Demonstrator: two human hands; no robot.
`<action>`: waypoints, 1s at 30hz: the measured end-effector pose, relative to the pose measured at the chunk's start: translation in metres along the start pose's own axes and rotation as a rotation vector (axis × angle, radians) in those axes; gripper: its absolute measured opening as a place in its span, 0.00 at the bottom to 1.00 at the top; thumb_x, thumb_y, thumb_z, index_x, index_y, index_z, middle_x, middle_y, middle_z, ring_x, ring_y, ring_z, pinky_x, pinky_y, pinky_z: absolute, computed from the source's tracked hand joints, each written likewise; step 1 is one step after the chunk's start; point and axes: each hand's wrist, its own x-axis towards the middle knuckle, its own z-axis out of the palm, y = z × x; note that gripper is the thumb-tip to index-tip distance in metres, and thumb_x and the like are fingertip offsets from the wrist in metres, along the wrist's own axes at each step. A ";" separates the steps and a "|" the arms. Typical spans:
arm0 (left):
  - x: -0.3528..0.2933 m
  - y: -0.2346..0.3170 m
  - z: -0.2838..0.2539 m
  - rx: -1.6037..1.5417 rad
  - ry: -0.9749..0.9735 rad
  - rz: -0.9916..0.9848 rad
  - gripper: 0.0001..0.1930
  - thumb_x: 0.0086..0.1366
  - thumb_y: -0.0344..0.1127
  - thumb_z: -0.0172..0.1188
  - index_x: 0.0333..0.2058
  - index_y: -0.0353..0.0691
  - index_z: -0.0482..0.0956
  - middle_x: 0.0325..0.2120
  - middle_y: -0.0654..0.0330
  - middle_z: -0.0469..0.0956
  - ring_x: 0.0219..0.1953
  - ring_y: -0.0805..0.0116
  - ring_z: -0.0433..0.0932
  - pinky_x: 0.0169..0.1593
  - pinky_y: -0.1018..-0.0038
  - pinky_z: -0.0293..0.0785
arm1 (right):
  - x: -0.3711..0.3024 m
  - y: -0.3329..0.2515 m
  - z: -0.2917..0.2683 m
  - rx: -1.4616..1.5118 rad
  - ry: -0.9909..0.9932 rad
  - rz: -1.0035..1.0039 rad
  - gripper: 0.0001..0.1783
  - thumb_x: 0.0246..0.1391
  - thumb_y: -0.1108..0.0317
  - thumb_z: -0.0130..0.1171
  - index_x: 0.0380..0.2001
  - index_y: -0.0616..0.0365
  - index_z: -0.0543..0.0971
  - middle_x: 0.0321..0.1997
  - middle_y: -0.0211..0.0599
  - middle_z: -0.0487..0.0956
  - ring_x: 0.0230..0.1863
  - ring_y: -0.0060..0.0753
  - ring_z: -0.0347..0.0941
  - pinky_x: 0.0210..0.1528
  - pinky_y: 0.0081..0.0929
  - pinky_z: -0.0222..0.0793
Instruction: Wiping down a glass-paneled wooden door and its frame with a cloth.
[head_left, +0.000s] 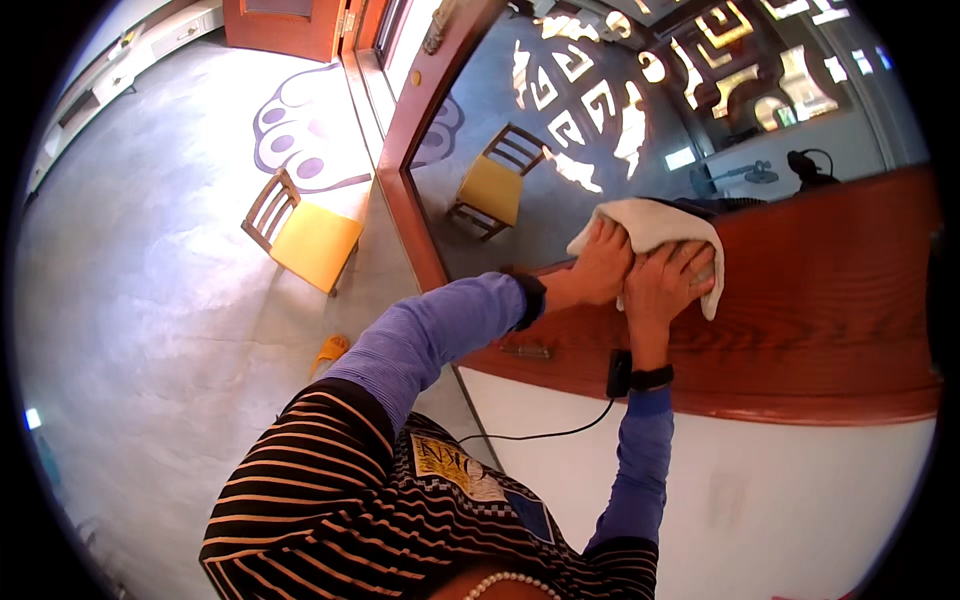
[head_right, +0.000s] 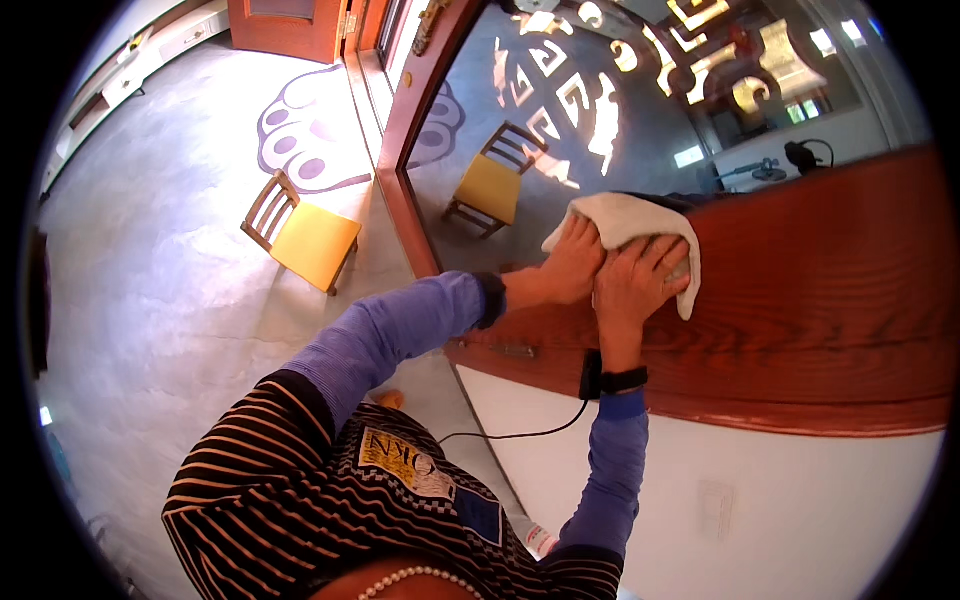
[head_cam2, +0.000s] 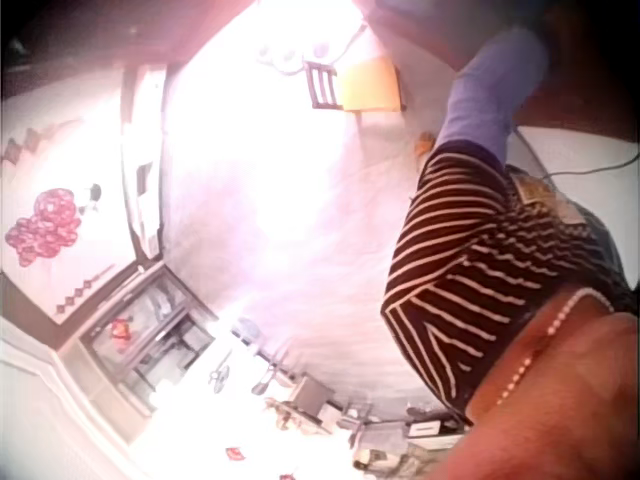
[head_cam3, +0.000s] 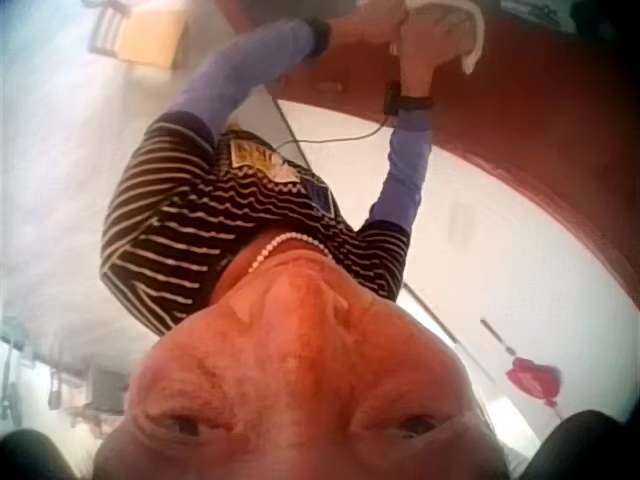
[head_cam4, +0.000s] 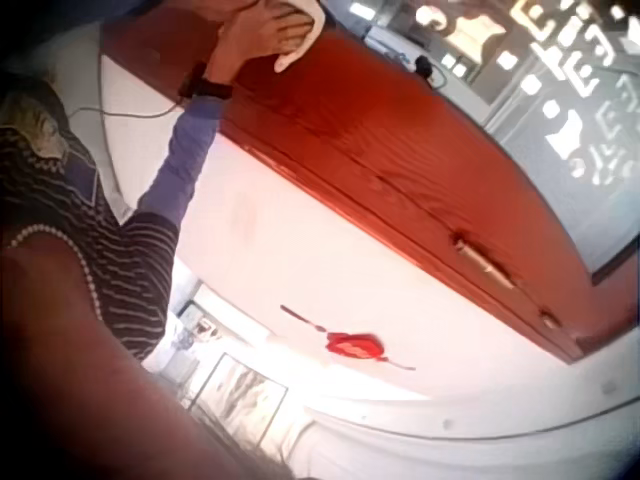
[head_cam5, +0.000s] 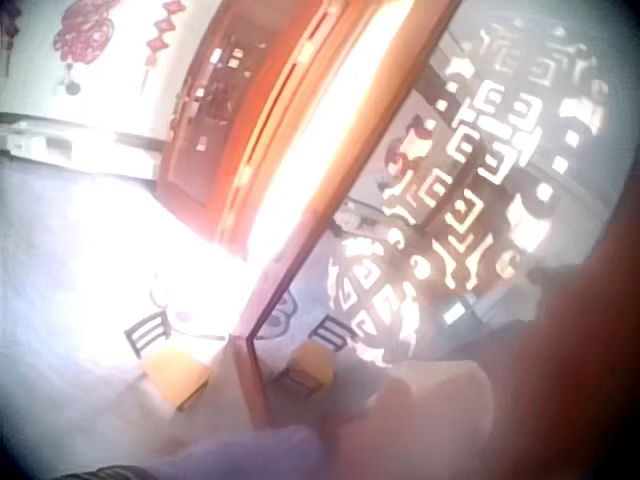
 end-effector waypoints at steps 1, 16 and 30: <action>0.005 -0.012 0.000 0.002 0.023 0.001 0.33 0.53 0.35 0.55 0.57 0.28 0.59 0.57 0.32 0.53 0.61 0.31 0.47 0.62 0.40 0.41 | 0.014 -0.006 0.004 -0.003 0.020 -0.011 0.28 0.52 0.53 0.52 0.49 0.65 0.71 0.59 0.56 0.64 0.63 0.56 0.54 0.55 0.62 0.48; 0.097 -0.132 -0.055 0.037 0.468 -0.100 0.31 0.58 0.35 0.48 0.56 0.18 0.55 0.57 0.31 0.53 0.59 0.27 0.51 0.63 0.49 0.49 | 0.154 -0.085 0.061 -0.001 -0.012 -0.188 0.36 0.49 0.53 0.57 0.54 0.70 0.66 0.63 0.61 0.57 0.67 0.60 0.46 0.64 0.62 0.42; 0.146 -0.278 -0.131 -0.161 0.410 -0.418 0.43 0.55 0.37 0.53 0.65 0.34 0.41 0.65 0.41 0.43 0.67 0.43 0.43 0.64 0.51 0.49 | 0.317 -0.221 0.122 -0.022 0.030 -0.460 0.41 0.51 0.46 0.51 0.60 0.67 0.62 0.68 0.54 0.53 0.70 0.51 0.41 0.71 0.45 0.32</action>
